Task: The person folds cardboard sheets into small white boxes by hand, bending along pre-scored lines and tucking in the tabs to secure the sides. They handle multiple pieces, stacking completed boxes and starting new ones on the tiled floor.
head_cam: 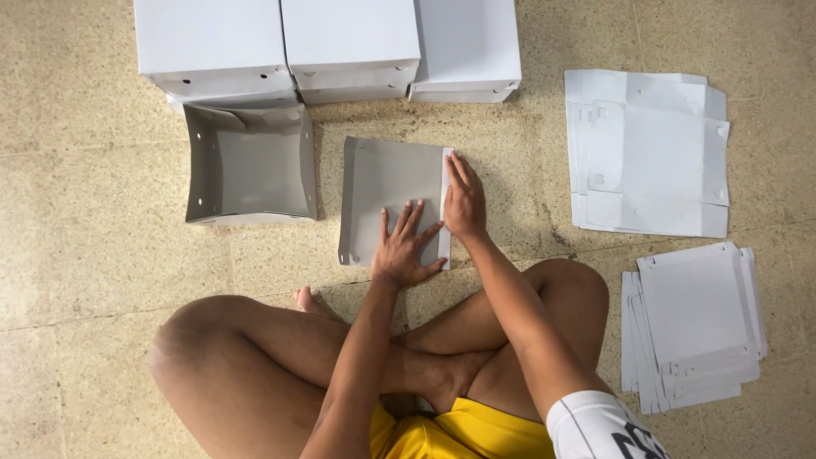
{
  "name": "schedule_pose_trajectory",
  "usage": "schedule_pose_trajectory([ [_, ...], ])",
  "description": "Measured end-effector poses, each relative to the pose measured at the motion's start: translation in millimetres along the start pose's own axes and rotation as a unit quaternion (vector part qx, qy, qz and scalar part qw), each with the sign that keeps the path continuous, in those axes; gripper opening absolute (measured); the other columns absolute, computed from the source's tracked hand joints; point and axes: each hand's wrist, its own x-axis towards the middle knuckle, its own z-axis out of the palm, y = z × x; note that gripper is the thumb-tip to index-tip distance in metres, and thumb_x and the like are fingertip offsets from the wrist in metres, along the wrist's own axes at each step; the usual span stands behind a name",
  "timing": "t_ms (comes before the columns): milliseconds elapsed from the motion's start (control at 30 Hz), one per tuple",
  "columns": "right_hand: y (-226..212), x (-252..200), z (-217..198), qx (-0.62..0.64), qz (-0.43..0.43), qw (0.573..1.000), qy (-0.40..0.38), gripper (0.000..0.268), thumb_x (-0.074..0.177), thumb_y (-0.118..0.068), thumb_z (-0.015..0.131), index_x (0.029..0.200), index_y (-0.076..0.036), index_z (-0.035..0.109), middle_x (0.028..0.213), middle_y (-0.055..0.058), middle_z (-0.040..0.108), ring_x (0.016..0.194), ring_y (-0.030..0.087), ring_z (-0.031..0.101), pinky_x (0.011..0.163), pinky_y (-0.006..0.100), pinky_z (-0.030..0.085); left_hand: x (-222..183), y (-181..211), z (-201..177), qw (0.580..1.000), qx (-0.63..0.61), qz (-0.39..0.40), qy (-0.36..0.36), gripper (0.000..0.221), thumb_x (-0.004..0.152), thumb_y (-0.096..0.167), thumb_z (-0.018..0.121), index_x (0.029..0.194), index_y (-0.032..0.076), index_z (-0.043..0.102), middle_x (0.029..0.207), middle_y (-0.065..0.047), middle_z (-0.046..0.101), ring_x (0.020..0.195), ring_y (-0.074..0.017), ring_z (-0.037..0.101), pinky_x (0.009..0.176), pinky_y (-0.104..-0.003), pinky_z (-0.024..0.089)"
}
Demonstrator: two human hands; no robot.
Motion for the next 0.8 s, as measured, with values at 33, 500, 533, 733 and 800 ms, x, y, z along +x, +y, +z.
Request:
schedule_pose_trajectory([
  [33, -0.9, 2.1, 2.3, 0.000, -0.001, 1.000, 0.002, 0.054, 0.095, 0.004, 0.043, 0.148, -0.002, 0.048, 0.155, 0.014, 0.044, 0.140, 0.036, 0.045, 0.114, 0.045, 0.037, 0.7, -3.2, -0.1, 1.000, 0.001, 0.001, 0.001, 0.072, 0.078, 0.074, 0.054, 0.141, 0.041, 0.054, 0.165, -0.006, 0.029, 0.153, -0.0261, 0.025, 0.122, -0.067, 0.013],
  [500, 0.1, 3.2, 3.1, -0.002, -0.012, 1.000, 0.012, 0.055, 0.090, 0.004, 0.045, 0.145, -0.003, 0.051, 0.150, 0.015, 0.049, 0.136, 0.035, 0.049, 0.110, 0.046, 0.041, -1.9, -2.0, 1.9, 1.000, 0.010, 0.024, 0.012, 0.081, 0.074, 0.077, 0.056, 0.145, 0.038, 0.051, 0.165, -0.010, 0.029, 0.153, -0.0293, 0.024, 0.120, -0.069, 0.013],
  [533, -0.3, 4.1, 5.3, -0.002, -0.013, 1.000, 0.013, 0.055, 0.090, 0.004, 0.045, 0.145, -0.003, 0.051, 0.150, 0.015, 0.049, 0.136, 0.035, 0.049, 0.110, 0.046, 0.041, -1.7, -2.2, 2.3, 1.000, 0.011, 0.024, 0.014, 0.081, 0.074, 0.077, 0.056, 0.145, 0.038, 0.051, 0.165, -0.010, 0.029, 0.153, -0.0293, 0.024, 0.120, -0.069, 0.013],
  [733, -20.6, 11.1, -9.6, -0.066, 0.023, 0.994, -0.089, 0.058, 0.095, 0.006, 0.045, 0.152, 0.003, 0.038, 0.157, 0.021, 0.037, 0.143, 0.037, 0.040, 0.116, 0.044, 0.035, -3.4, -2.2, 0.7, 0.999, 0.022, 0.030, 0.032, 0.079, 0.075, 0.077, 0.055, 0.143, 0.036, 0.053, 0.163, -0.012, 0.031, 0.153, -0.0309, 0.026, 0.120, -0.070, 0.013],
  [800, -26.3, 11.1, -21.6, -0.093, 0.034, 0.985, -0.142, 0.059, 0.096, 0.005, 0.043, 0.154, 0.003, 0.034, 0.161, 0.021, 0.032, 0.146, 0.035, 0.037, 0.120, 0.043, 0.031, -4.9, -0.7, 0.5, 0.998, 0.027, 0.044, 0.044, 0.076, 0.079, 0.076, 0.054, 0.144, 0.035, 0.053, 0.162, -0.013, 0.033, 0.152, -0.0323, 0.027, 0.119, -0.070, 0.015],
])
